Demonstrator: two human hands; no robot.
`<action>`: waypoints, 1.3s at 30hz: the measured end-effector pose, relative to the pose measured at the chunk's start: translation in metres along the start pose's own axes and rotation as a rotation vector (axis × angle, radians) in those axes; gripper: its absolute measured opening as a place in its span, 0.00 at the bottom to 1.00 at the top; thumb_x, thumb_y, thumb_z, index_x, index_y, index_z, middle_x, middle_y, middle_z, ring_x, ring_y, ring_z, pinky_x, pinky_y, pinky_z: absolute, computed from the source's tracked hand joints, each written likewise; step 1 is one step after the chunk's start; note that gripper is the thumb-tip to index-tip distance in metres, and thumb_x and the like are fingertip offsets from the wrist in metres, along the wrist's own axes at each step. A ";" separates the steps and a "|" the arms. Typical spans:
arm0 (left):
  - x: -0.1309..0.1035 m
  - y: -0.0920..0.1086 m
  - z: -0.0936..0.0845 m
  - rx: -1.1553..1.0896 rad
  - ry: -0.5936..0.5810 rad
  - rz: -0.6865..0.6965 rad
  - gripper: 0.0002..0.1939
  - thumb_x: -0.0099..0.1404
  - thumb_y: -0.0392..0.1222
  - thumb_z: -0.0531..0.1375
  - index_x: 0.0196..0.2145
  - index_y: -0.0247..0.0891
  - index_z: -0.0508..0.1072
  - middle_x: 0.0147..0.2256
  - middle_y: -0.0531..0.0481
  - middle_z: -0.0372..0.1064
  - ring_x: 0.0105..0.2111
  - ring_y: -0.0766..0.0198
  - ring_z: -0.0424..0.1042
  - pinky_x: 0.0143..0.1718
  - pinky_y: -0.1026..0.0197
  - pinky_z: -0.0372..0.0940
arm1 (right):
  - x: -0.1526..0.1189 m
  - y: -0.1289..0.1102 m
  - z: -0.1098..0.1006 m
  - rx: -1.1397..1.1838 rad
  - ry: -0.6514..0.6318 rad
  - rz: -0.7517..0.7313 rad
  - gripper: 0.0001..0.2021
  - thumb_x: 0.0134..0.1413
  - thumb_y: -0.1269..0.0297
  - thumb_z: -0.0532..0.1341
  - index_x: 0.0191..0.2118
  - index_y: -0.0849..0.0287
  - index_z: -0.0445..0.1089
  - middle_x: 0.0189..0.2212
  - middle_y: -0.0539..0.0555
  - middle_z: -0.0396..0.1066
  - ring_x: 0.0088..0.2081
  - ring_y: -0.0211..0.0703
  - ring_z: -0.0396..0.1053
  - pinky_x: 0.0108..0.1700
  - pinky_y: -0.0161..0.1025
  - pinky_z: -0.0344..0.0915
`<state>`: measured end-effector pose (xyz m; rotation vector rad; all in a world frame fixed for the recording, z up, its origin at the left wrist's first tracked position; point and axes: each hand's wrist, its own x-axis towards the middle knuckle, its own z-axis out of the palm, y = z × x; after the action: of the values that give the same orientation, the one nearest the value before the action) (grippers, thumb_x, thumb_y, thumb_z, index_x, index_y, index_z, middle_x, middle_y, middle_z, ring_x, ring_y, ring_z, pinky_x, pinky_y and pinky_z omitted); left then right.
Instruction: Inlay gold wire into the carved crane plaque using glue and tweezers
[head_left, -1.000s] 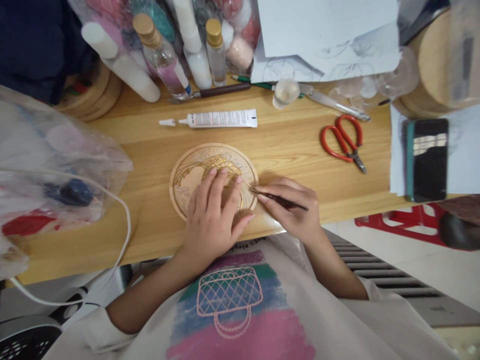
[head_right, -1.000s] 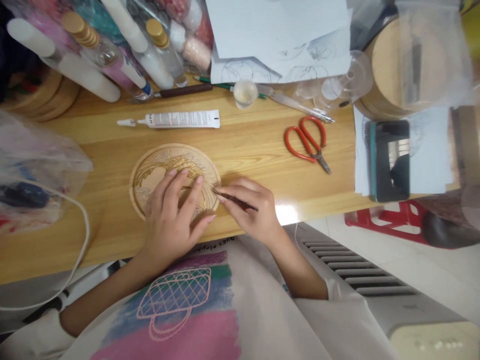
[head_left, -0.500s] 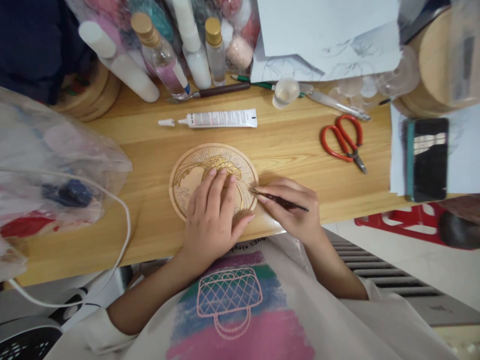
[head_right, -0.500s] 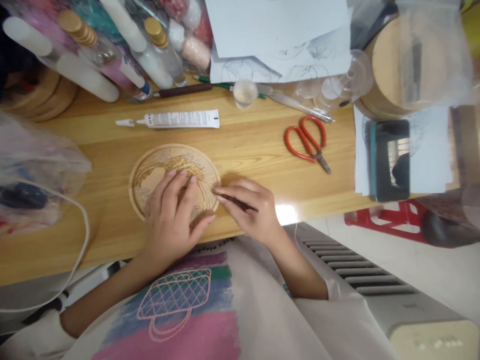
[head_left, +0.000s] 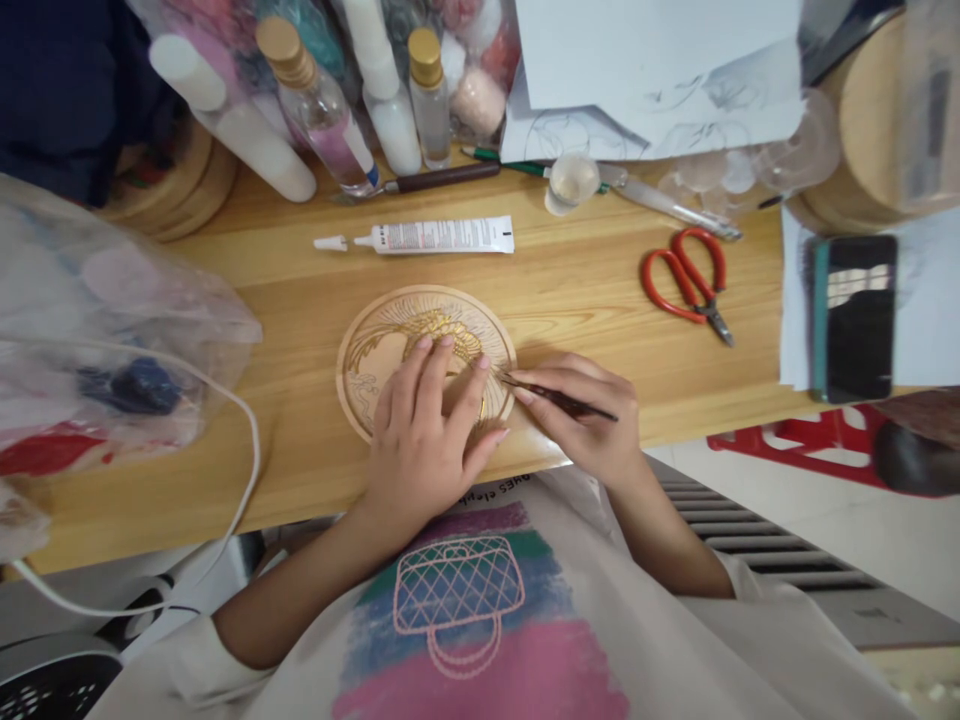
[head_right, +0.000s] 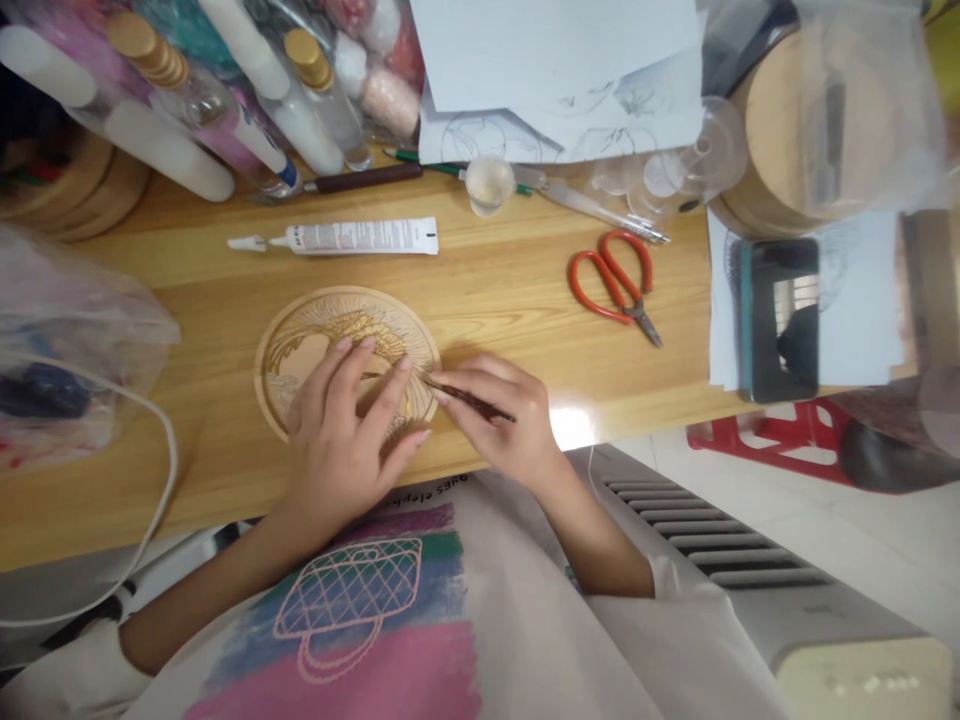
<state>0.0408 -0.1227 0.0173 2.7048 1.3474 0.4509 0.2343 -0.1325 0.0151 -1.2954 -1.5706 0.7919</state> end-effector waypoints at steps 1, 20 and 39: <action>0.000 0.000 0.000 0.000 -0.002 -0.003 0.28 0.68 0.52 0.58 0.61 0.34 0.66 0.60 0.28 0.60 0.62 0.37 0.59 0.59 0.40 0.58 | 0.000 0.000 0.000 0.001 0.001 -0.002 0.10 0.56 0.74 0.66 0.44 0.58 0.78 0.33 0.53 0.76 0.32 0.36 0.72 0.34 0.36 0.70; 0.000 0.000 0.000 0.009 0.001 -0.010 0.28 0.69 0.53 0.57 0.61 0.36 0.66 0.61 0.29 0.61 0.63 0.39 0.59 0.60 0.42 0.57 | 0.004 -0.005 0.003 -0.004 -0.009 0.057 0.11 0.56 0.73 0.65 0.44 0.55 0.78 0.34 0.52 0.77 0.33 0.37 0.73 0.35 0.36 0.69; 0.000 0.001 -0.001 -0.012 -0.033 -0.024 0.28 0.68 0.52 0.57 0.61 0.35 0.66 0.62 0.29 0.61 0.63 0.38 0.59 0.60 0.41 0.56 | 0.017 0.001 -0.008 0.014 -0.139 0.005 0.11 0.58 0.72 0.65 0.45 0.56 0.79 0.34 0.53 0.78 0.34 0.38 0.74 0.38 0.37 0.72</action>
<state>0.0416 -0.1232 0.0187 2.6715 1.3623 0.4085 0.2421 -0.1164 0.0218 -1.2572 -1.6684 0.9113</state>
